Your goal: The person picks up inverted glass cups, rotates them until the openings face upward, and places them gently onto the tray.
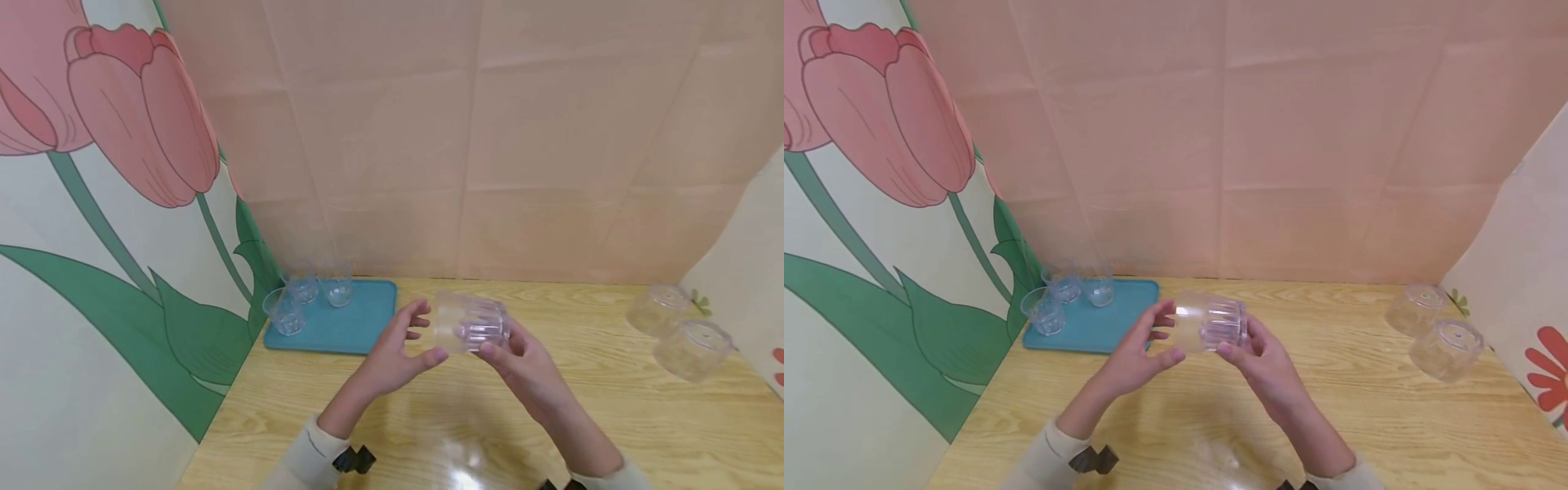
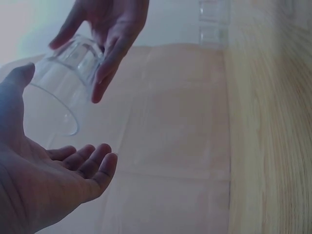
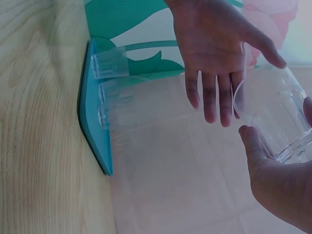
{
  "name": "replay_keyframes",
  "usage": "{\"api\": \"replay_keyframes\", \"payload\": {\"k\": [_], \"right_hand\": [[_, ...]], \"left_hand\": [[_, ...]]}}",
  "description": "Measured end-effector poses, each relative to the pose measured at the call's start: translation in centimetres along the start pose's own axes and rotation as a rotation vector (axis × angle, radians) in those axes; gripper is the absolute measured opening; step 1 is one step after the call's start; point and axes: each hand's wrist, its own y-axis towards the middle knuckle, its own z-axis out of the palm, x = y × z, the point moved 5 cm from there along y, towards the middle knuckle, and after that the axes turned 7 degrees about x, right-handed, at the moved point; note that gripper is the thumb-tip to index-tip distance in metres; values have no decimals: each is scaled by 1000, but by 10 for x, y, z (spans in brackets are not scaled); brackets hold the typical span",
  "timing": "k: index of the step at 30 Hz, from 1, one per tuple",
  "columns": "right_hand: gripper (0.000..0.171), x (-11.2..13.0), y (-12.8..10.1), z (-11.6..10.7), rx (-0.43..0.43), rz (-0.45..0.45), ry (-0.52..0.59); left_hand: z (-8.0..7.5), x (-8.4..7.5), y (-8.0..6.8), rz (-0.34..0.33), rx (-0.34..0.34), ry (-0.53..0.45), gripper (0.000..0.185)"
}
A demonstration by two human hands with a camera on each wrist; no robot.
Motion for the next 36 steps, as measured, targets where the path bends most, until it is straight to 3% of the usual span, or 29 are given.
{"api": "replay_keyframes", "payload": {"k": [16, 27, 36], "right_hand": [[56, -4, 4, 13, 50, 9, 19], [63, -7, 3, 14, 13, 61, -22], [62, -6, 5, 16, 6, 52, -25]], "left_hand": [[4, -1, -1, -24, 25, -45, 93], [5, -1, 0, -39, 21, -41, 93], [6, -2, 0, -72, 0, -41, 95]]}}
